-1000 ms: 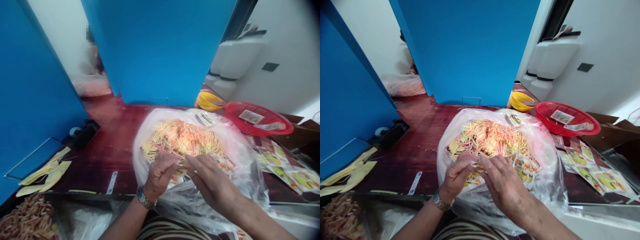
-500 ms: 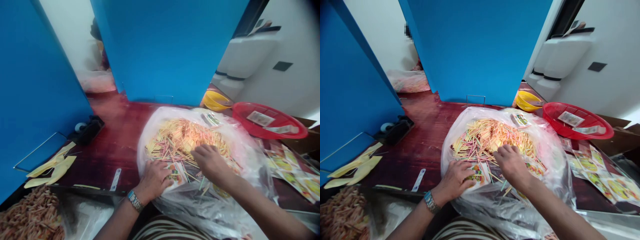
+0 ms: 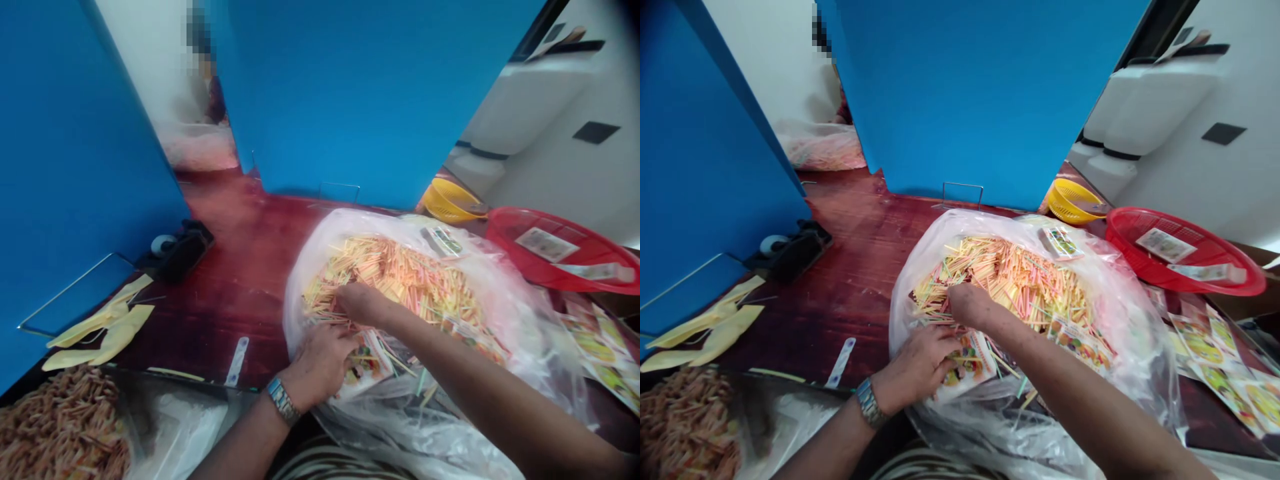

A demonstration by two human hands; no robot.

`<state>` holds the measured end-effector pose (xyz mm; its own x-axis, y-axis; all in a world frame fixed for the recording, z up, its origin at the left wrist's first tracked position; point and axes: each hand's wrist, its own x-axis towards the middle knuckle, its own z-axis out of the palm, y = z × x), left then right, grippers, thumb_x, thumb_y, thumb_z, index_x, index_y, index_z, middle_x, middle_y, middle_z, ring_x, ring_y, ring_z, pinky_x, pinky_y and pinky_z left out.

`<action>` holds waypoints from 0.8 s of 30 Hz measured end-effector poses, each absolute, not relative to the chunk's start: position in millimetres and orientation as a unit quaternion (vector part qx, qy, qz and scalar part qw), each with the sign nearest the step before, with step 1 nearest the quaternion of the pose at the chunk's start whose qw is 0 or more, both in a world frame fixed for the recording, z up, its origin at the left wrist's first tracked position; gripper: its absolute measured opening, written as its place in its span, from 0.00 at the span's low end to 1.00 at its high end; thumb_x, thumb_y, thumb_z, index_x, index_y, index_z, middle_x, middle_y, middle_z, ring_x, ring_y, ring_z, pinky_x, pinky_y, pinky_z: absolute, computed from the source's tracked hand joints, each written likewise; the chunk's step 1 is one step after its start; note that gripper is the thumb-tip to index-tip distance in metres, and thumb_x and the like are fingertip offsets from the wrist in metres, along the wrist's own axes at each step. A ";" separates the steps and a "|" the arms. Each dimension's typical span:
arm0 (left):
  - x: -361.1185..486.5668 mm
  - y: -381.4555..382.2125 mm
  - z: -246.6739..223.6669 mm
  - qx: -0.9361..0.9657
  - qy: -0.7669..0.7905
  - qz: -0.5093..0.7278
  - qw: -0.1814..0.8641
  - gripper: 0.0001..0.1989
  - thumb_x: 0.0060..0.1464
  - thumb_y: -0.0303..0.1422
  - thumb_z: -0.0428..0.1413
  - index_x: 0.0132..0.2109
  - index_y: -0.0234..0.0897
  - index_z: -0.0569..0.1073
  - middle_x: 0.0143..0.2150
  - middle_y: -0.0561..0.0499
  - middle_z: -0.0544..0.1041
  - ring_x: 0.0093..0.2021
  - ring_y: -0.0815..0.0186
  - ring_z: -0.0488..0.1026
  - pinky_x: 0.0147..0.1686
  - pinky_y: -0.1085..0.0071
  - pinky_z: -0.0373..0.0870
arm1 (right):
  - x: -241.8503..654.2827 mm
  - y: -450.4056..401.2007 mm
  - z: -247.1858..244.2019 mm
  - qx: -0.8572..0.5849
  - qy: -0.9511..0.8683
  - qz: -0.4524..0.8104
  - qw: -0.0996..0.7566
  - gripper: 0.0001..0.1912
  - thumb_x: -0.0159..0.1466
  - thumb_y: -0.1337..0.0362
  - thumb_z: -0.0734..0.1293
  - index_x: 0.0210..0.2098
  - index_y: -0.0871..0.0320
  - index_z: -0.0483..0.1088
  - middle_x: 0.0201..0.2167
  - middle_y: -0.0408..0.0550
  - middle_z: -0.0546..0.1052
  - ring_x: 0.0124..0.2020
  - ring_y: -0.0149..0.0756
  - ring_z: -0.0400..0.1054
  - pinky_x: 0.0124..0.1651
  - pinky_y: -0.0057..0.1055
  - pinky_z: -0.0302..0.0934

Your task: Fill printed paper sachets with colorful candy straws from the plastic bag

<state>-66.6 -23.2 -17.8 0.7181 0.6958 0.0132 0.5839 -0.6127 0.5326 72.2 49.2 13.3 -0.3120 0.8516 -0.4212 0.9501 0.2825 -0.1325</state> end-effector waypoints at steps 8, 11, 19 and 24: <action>-55.4 -0.8 -15.2 0.819 0.520 0.125 0.207 0.10 0.59 0.31 0.47 0.45 0.37 0.69 0.39 0.47 0.75 0.37 0.61 0.71 0.36 0.67 0.63 | 123.4 54.5 29.6 0.505 0.857 -0.049 0.094 0.08 0.61 0.69 0.60 0.33 0.60 0.71 0.34 0.50 0.74 0.37 0.36 0.66 0.40 0.29 0.56; -52.1 -14.5 -18.1 0.836 0.509 0.148 0.143 0.10 0.56 0.35 0.52 0.45 0.37 0.69 0.44 0.46 0.73 0.44 0.57 0.67 0.43 0.62 0.62 | 120.4 56.2 19.9 0.452 0.887 0.034 0.087 0.11 0.58 0.64 0.65 0.40 0.60 0.70 0.42 0.53 0.72 0.44 0.44 0.62 0.43 0.35 0.55; -53.1 -29.8 -30.6 0.877 0.434 0.109 0.176 0.18 0.51 0.46 0.56 0.45 0.40 0.72 0.43 0.47 0.74 0.45 0.55 0.67 0.44 0.58 0.61 | 91.3 78.3 -3.7 0.360 0.922 0.069 0.125 0.08 0.58 0.69 0.62 0.35 0.62 0.70 0.40 0.57 0.70 0.46 0.46 0.59 0.46 0.40 0.52; -61.5 -18.0 -24.6 0.839 0.452 0.211 0.219 0.09 0.57 0.35 0.51 0.38 0.37 0.74 0.39 0.46 0.74 0.43 0.59 0.68 0.45 0.60 0.62 | 98.0 76.5 12.1 0.414 0.906 0.007 0.086 0.09 0.55 0.72 0.63 0.37 0.62 0.67 0.42 0.57 0.70 0.47 0.46 0.59 0.51 0.42 0.50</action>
